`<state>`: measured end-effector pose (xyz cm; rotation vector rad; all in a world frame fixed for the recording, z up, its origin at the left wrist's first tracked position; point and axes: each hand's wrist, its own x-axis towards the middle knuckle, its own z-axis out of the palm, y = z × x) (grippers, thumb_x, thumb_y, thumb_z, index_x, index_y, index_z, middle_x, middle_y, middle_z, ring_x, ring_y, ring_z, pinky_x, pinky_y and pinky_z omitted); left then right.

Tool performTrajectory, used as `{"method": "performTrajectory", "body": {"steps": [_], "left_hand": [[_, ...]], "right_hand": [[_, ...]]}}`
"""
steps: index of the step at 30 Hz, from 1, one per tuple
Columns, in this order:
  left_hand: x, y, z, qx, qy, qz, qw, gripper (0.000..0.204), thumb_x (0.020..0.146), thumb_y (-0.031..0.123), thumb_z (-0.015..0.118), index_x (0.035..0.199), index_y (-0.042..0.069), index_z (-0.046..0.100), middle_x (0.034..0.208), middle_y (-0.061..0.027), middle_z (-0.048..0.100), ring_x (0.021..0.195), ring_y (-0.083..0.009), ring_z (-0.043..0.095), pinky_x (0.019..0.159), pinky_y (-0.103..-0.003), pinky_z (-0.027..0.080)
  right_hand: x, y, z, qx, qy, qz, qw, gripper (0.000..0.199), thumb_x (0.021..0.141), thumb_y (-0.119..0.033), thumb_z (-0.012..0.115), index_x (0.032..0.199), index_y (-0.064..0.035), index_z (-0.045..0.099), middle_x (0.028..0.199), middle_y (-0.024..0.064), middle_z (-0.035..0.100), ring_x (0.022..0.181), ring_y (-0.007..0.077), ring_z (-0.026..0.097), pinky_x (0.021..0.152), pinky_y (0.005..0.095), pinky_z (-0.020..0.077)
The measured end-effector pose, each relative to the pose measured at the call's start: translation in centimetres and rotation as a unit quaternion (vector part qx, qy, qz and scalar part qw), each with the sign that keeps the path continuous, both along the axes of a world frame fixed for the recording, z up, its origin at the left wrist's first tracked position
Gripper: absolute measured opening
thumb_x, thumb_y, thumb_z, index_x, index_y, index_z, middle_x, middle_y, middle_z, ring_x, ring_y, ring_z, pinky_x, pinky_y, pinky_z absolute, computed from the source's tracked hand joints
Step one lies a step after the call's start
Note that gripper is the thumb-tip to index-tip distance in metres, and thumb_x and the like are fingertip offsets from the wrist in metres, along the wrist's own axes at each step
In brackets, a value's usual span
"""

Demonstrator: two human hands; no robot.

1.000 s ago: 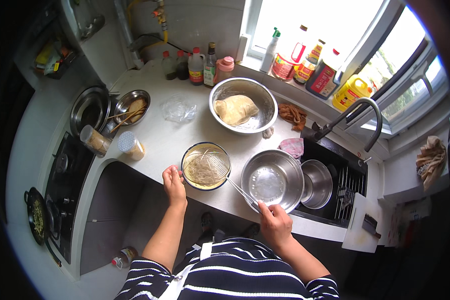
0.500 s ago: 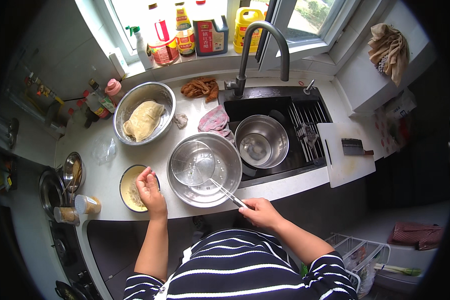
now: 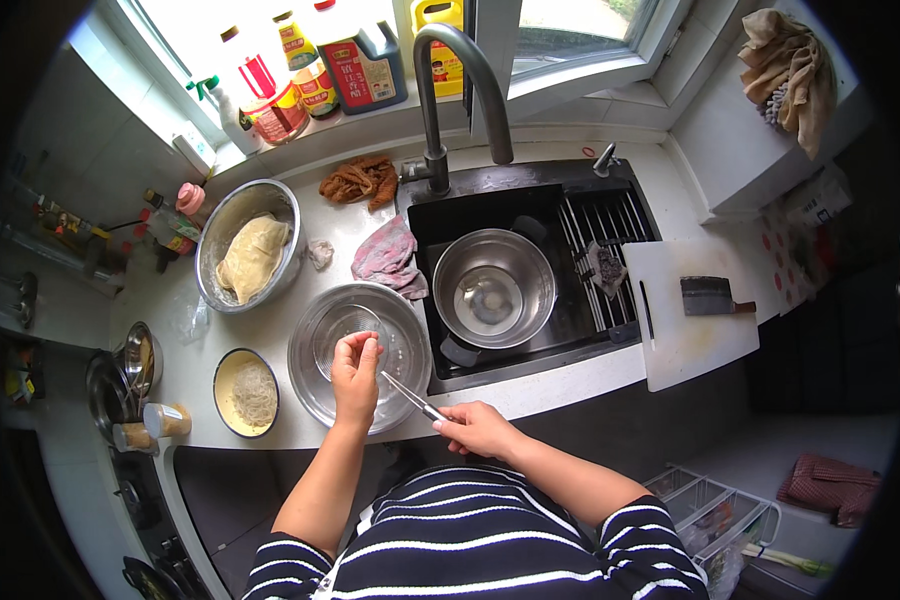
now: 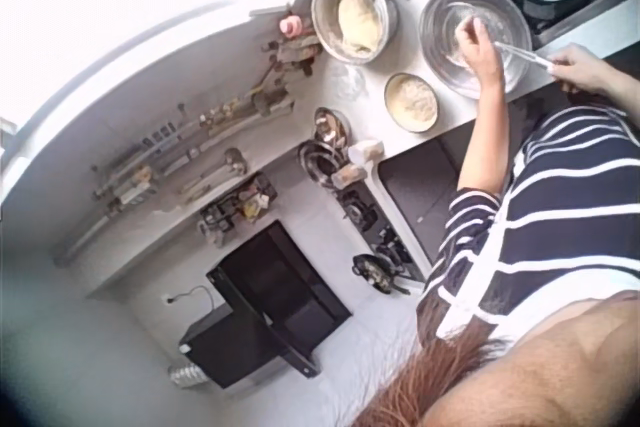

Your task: The person stirs vegetables in a pan using chopsticks, scoops noodles from a pot into a bowl using a strainer, and rinses a pot in a sink.

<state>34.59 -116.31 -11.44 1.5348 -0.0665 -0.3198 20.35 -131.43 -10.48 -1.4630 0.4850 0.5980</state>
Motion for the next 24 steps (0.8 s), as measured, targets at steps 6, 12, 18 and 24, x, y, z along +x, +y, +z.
{"method": "performTrajectory", "body": {"steps": [6, 12, 18, 24], "left_hand": [[-1.2, 1.1, 0.1, 0.020, 0.020, 0.056, 0.998, 0.018, 0.091, 0.012, 0.055, 0.103, 0.000, 0.051, 0.101, -0.0083, 0.058, 0.082, -0.0136, 0.058, 0.075, -0.026, 0.048], [-2.4, 2.0, 1.7, 0.010, 0.023, 0.095, 0.995, 0.018, 0.091, 0.010, 0.053, 0.105, 0.001, 0.048, 0.100, -0.0106, 0.058, 0.081, -0.0147, 0.058, 0.077, -0.027, 0.048], [-3.3, 4.2, 3.6, 0.020, 0.004, 0.147, 0.989, 0.017, 0.091, 0.007, 0.053, 0.105, 0.000, 0.048, 0.099, -0.0112, 0.057, 0.082, -0.0144, 0.057, 0.077, -0.027, 0.048], [-3.6, 6.9, 3.4, 0.027, -0.002, 0.187, 0.982, 0.017, 0.091, 0.006, 0.052, 0.106, -0.001, 0.048, 0.099, -0.0118, 0.056, 0.084, -0.0144, 0.057, 0.077, -0.028, 0.049]], "right_hand": [[2.9, -10.6, -4.7, -0.325, -0.123, -0.187, 0.919, 0.040, 0.076, -0.030, 0.067, 0.100, 0.0012, 0.064, 0.084, 0.0183, 0.066, 0.079, 0.0298, 0.064, 0.074, 0.0364, 0.0496], [7.0, -21.8, -16.2, -0.133, 0.229, -0.327, 0.907, 0.038, 0.080, -0.029, 0.066, 0.105, -0.0021, 0.057, 0.093, 0.0114, 0.059, 0.073, 0.0259, 0.058, 0.055, 0.0391, 0.0521], [7.3, -22.5, -22.7, -0.158, 0.254, -0.277, 0.913, 0.020, 0.080, -0.016, 0.062, 0.096, -0.0039, 0.060, 0.080, 0.0098, 0.060, 0.057, 0.0222, 0.055, 0.043, 0.0322, 0.0488], [7.6, -21.9, -20.7, -0.200, 0.154, -0.311, 0.916, 0.016, 0.072, 0.001, 0.057, 0.088, 0.0054, 0.059, 0.076, 0.0140, 0.060, 0.054, 0.0244, 0.057, 0.034, 0.0313, 0.0474]]}}
